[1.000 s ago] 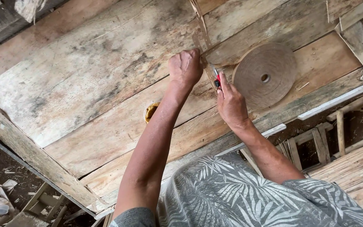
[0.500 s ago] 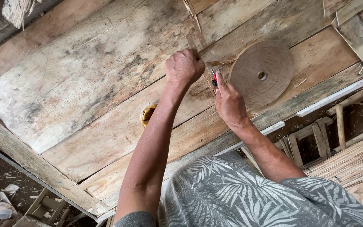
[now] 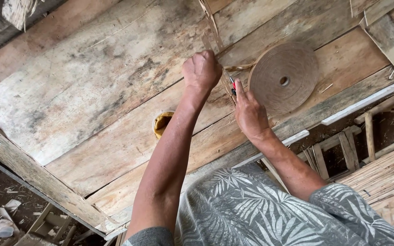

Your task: Trimming and cutting thin wood panels using a utility knife and a wooden spacer for precision.

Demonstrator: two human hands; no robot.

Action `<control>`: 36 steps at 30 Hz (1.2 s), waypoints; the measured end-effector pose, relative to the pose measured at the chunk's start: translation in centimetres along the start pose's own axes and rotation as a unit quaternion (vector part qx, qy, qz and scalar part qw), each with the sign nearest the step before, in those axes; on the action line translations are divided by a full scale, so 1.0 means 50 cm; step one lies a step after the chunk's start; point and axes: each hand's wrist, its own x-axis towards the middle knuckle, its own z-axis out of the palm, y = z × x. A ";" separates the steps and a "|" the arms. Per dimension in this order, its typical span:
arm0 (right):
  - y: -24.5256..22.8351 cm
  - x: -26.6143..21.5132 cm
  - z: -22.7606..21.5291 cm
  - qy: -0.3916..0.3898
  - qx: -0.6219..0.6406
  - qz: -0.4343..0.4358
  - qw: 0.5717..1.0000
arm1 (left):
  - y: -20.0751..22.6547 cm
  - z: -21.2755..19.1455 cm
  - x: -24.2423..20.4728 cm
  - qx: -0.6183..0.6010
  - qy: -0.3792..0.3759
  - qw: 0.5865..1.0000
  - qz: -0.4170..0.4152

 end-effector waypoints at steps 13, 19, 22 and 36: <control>0.007 -0.030 -0.027 0.033 0.056 -0.032 0.997 | -0.014 -0.093 -0.035 -0.004 0.006 0.999 0.042; 0.021 -0.048 -0.019 0.038 0.050 -0.003 0.998 | -0.046 0.012 -0.010 0.085 0.070 0.989 0.101; 0.037 -0.050 -0.004 0.038 0.027 0.009 0.999 | -0.048 0.013 -0.007 0.103 0.062 0.986 0.118; -0.007 0.027 -0.021 0.063 -0.015 -0.014 0.998 | -0.083 0.026 -0.020 0.292 0.112 0.926 0.211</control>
